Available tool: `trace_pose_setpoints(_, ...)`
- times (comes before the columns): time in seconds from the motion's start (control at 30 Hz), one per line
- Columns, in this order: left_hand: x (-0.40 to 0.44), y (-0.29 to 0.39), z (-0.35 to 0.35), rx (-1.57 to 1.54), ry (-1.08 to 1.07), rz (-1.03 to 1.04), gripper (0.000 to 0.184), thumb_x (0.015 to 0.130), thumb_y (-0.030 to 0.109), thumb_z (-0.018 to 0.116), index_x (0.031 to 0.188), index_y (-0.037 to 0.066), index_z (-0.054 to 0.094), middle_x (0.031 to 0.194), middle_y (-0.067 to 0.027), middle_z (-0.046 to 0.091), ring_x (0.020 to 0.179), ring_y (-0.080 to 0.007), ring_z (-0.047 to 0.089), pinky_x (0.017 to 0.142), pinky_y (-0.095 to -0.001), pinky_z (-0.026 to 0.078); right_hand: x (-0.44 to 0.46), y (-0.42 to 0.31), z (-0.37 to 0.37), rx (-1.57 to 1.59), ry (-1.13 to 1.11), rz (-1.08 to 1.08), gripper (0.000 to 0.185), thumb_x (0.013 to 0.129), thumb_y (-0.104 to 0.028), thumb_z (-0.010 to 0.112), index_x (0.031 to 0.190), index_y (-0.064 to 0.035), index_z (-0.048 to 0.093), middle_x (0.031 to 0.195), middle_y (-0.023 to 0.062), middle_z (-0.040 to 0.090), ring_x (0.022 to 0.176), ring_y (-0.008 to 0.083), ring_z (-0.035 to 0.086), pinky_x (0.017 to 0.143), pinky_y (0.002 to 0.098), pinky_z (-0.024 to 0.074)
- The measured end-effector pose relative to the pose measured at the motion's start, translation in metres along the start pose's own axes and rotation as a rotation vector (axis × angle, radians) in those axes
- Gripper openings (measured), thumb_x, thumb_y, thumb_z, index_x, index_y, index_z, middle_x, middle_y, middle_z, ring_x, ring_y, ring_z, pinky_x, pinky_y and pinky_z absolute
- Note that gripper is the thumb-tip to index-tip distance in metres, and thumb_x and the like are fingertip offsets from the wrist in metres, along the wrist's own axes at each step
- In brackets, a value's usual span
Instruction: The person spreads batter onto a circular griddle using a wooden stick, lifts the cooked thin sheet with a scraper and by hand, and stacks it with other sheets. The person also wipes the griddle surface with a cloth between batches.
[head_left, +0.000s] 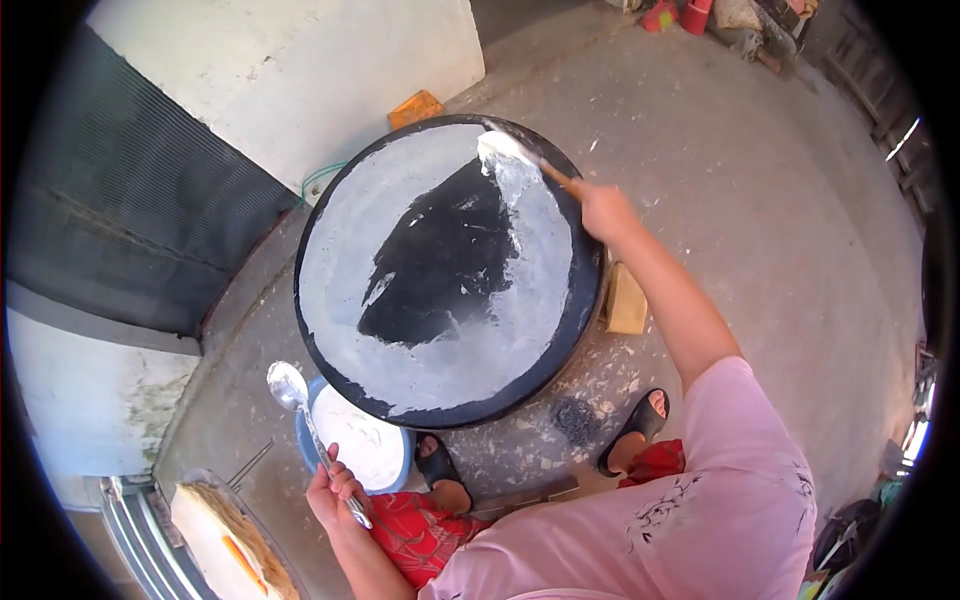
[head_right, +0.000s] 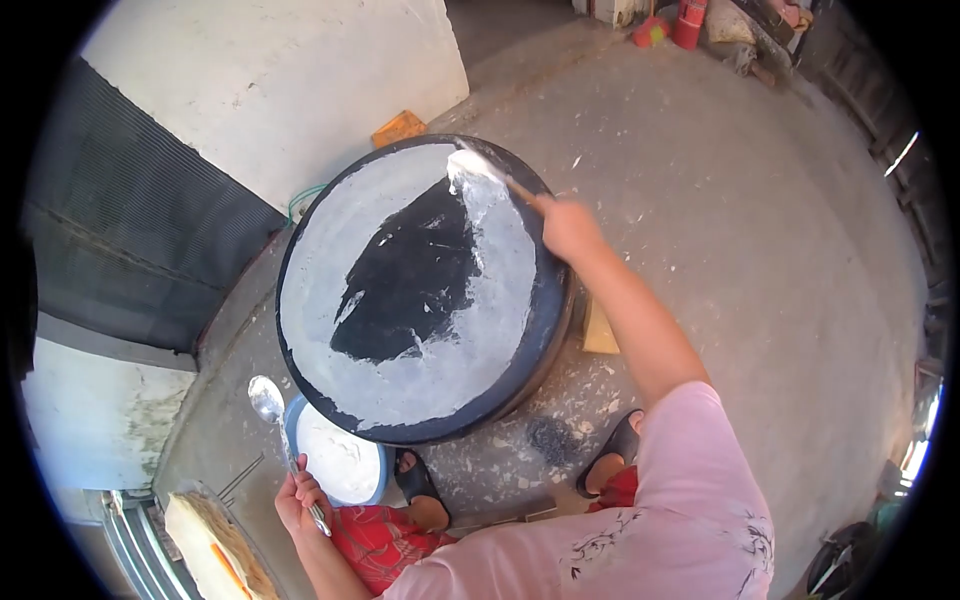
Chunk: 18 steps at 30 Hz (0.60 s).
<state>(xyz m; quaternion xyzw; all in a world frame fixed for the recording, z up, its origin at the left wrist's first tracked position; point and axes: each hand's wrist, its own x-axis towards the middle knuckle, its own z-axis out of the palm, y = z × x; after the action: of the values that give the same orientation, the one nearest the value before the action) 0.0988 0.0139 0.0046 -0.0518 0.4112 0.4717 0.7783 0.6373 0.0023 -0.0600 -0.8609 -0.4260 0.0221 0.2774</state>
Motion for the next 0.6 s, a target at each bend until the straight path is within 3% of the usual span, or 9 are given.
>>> trace_pose_setpoints(0.07, 0.002, 0.002, -0.002, -0.006, -0.024, 0.003, 0.037, 0.092, 0.020, 0.034, 0.113, -0.008, 0.046, 0.068, -0.0060, 0.049, 0.047, -0.0105, 0.041, 0.038, -0.0221, 0.033, -0.025, -0.020, -0.027, 0.302, -0.346, 0.236, 0.031, 0.087, -0.013, 0.041, 0.113, -0.0094, 0.057, 0.087, 0.0159, 0.063, 0.084, 0.0251, 0.061, 0.076, 0.0341, 0.0466)
trace_pose_setpoints(0.1, 0.000, 0.004, -0.004, -0.003, -0.039, 0.014, 0.037, 0.093, 0.020, 0.034, 0.113, -0.008, 0.045, 0.068, -0.0062, 0.048, 0.048, -0.0105, 0.041, 0.038, -0.0221, 0.034, -0.027, -0.008, -0.022, 0.464, -0.386, 0.311, 0.031, 0.089, -0.018, 0.041, 0.115, -0.0100, 0.056, 0.086, 0.0148, 0.064, 0.082, 0.0253, 0.061, 0.075, 0.0321, 0.0465)
trace_pose_setpoints(0.2, -0.004, 0.005, -0.003, -0.015, -0.054, 0.001, 0.037, 0.093, 0.019, 0.033, 0.114, -0.008, 0.044, 0.068, -0.0060, 0.048, 0.048, -0.0105, 0.042, 0.039, -0.0220, 0.034, -0.027, 0.006, -0.007, 0.535, -0.126, 0.340, 0.029, 0.088, -0.017, 0.042, 0.112, -0.0117, 0.058, 0.093, 0.0145, 0.064, 0.086, 0.0266, 0.061, 0.077, 0.0321, 0.0464)
trace_pose_setpoints(0.27, -0.006, 0.006, -0.006, -0.024, -0.072, -0.013, 0.036, 0.093, 0.019, 0.033, 0.114, -0.008, 0.044, 0.069, -0.0057, 0.048, 0.048, -0.0103, 0.042, 0.039, -0.0219, 0.034, -0.037, -0.019, 0.002, 0.388, -0.167, 0.118, 0.029, 0.086, -0.016, 0.045, 0.112, -0.0150, 0.058, 0.106, 0.0158, 0.059, 0.097, 0.0300, 0.057, 0.084, 0.0333, 0.0437)
trace_pose_setpoints(0.3, -0.007, 0.007, -0.009, -0.028, -0.082, -0.023, 0.036, 0.093, 0.019, 0.033, 0.114, -0.008, 0.044, 0.069, -0.0054, 0.048, 0.048, -0.0102, 0.042, 0.039, -0.0218, 0.034, -0.039, -0.021, 0.024, 0.473, -0.232, 0.234, 0.029, 0.085, -0.018, 0.046, 0.111, -0.0150, 0.059, 0.105, 0.0158, 0.059, 0.098, 0.0307, 0.056, 0.084, 0.0333, 0.0435)
trace_pose_setpoints(0.33, -0.009, 0.008, -0.011, -0.030, -0.084, -0.027, 0.036, 0.093, 0.019, 0.033, 0.114, -0.008, 0.044, 0.069, -0.0054, 0.048, 0.048, -0.0102, 0.042, 0.039, -0.0218, 0.034, -0.044, -0.034, 0.032, 0.461, -0.220, 0.133, 0.029, 0.087, -0.014, 0.047, 0.114, -0.0131, 0.058, 0.075, 0.0049, 0.061, 0.057, 0.0118, 0.053, 0.060, 0.0274, 0.0451)
trace_pose_setpoints(0.43, -0.012, 0.013, -0.014, -0.058, -0.092, -0.023, 0.036, 0.092, 0.019, 0.034, 0.114, -0.007, 0.044, 0.069, -0.0050, 0.047, 0.048, -0.0098, 0.041, 0.039, -0.0218, 0.034, -0.045, -0.048, 0.015, 0.559, -0.412, 0.285, 0.029, 0.087, -0.016, 0.047, 0.113, -0.0141, 0.058, 0.083, 0.0081, 0.064, 0.066, 0.0169, 0.059, 0.067, 0.0286, 0.0464)
trace_pose_setpoints(0.5, -0.015, 0.012, -0.018, -0.036, -0.072, -0.002, 0.035, 0.092, 0.019, 0.034, 0.114, -0.007, 0.044, 0.069, -0.0044, 0.047, 0.048, -0.0095, 0.041, 0.038, -0.0215, 0.033, -0.042, -0.036, 0.020, 0.296, -0.050, 0.165, 0.028, 0.087, -0.019, 0.048, 0.112, -0.0159, 0.059, 0.095, 0.0124, 0.064, 0.083, 0.0241, 0.062, 0.076, 0.0303, 0.0463)
trace_pose_setpoints(0.6, -0.016, 0.016, -0.023, -0.036, -0.073, -0.011, 0.035, 0.092, 0.019, 0.034, 0.114, -0.007, 0.044, 0.069, -0.0040, 0.046, 0.048, -0.0093, 0.040, 0.038, -0.0215, 0.033, -0.057, -0.058, 0.037, 0.338, -0.221, 0.138, 0.028, 0.087, -0.022, 0.047, 0.111, -0.0168, 0.060, 0.103, 0.0133, 0.061, 0.096, 0.0280, 0.058, 0.083, 0.0319, 0.0443)
